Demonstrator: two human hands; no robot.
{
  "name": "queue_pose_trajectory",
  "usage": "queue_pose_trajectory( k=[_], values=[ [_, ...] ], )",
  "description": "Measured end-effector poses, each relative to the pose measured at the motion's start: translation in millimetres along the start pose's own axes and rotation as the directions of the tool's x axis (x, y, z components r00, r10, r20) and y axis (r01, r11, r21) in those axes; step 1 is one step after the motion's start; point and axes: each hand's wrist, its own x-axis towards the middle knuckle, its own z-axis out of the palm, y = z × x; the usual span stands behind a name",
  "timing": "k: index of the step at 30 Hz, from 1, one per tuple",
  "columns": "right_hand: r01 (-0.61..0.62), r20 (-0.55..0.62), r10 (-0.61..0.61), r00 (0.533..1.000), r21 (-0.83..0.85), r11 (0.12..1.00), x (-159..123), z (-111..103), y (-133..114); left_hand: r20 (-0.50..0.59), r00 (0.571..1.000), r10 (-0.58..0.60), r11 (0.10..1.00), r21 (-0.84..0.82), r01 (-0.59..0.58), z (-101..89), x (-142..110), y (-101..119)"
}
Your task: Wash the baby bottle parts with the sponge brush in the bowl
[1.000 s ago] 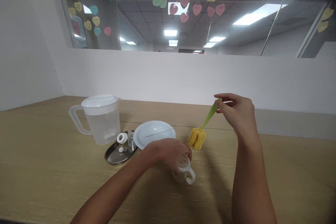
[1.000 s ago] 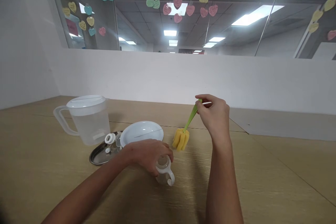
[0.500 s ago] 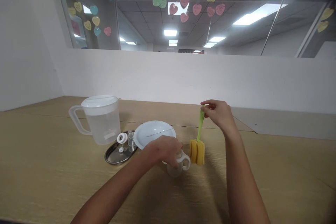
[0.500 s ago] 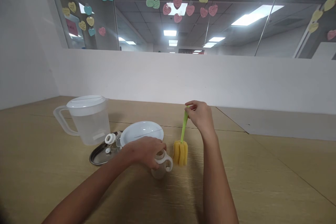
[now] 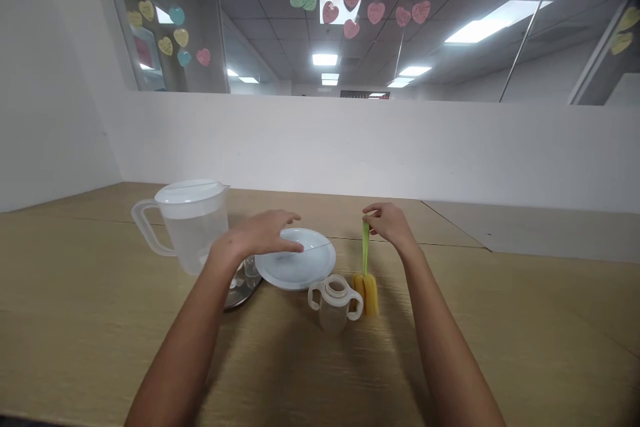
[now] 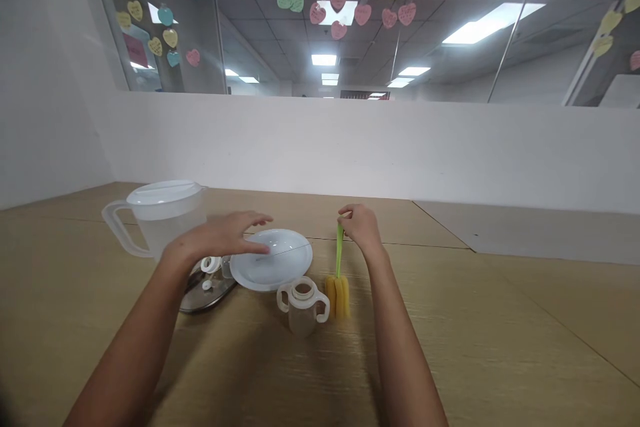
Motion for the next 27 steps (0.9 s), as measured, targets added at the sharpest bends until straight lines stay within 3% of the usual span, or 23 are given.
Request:
queue_pose_trajectory(
  k=[4, 8, 16, 27],
  values=[
    [-0.039, 0.054, 0.041, 0.998, -0.034, 0.999, 7, 16, 11, -0.061, 0.988, -0.143, 0.99, -0.004, 0.143, -15.4, -12, -20],
    [-0.079, 0.127, 0.087, 0.988, -0.067, 0.995, 12, 38, 26, -0.088, 0.974, -0.211, 0.977, -0.003, 0.211, -20.8, -19, -27],
    [-0.174, 0.266, 0.192, 0.945, -0.088, 0.981, 11, 86, 56, 0.023, 0.962, -0.272, 0.962, -0.016, 0.272, -13.1, -3, -43],
    [-0.202, 0.277, 0.229, 0.933, -0.122, 0.972, 13, 101, 76, 0.08, 0.936, -0.344, 0.939, 0.027, 0.343, -6.6, 6, -67]
  ],
)
